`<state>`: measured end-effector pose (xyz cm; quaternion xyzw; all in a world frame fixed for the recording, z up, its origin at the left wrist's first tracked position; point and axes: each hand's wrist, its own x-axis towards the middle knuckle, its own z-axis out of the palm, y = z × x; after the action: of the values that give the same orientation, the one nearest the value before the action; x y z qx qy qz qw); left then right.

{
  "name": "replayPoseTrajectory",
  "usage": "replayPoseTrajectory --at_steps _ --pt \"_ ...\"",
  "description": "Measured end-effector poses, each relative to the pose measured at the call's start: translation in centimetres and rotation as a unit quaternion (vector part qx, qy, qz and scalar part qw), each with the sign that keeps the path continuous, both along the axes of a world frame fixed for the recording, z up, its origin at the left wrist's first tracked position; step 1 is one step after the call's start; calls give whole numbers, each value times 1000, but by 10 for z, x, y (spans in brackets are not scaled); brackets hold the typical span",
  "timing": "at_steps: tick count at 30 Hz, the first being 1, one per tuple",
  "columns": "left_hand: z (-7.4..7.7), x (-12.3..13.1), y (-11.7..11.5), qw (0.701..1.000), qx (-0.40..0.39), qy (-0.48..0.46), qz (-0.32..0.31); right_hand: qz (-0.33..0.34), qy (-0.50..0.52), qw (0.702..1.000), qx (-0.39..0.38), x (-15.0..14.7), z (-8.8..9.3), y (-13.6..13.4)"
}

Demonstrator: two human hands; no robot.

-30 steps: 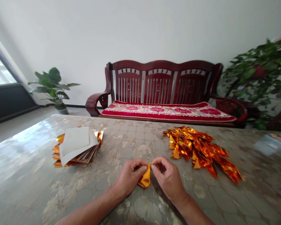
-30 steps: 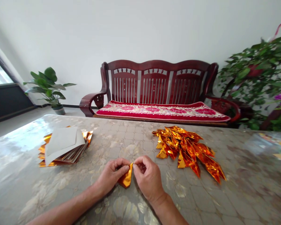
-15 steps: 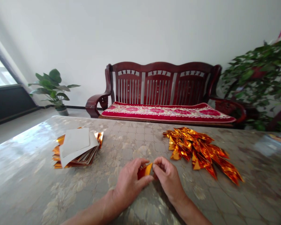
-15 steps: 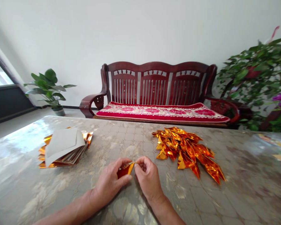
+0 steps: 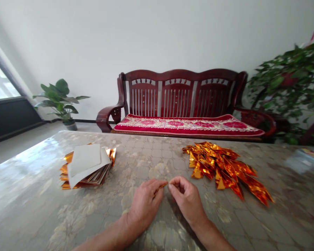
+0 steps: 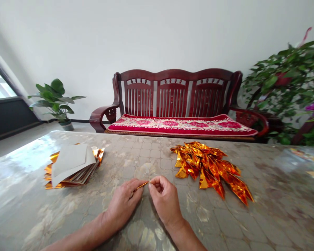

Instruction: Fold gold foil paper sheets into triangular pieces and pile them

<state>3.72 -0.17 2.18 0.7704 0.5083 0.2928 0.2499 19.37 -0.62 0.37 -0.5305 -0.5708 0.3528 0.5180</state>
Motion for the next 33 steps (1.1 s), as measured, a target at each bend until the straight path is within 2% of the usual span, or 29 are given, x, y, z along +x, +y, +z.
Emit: replayPoseTrajectory --at_steps 6,21,26,33 --pt "0 0 0 998 -28 -48 3 -6 -47 998 40 0 3 -1" --pt "6 -2 -2 999 -24 -26 -7 -21 -202 972 122 3 5 -2" --pt "6 -2 -3 1000 14 15 -13 -30 -274 950 148 3 9 -4" --pt "2 0 -4 993 86 84 -8 -78 -334 919 196 -1 9 -4"
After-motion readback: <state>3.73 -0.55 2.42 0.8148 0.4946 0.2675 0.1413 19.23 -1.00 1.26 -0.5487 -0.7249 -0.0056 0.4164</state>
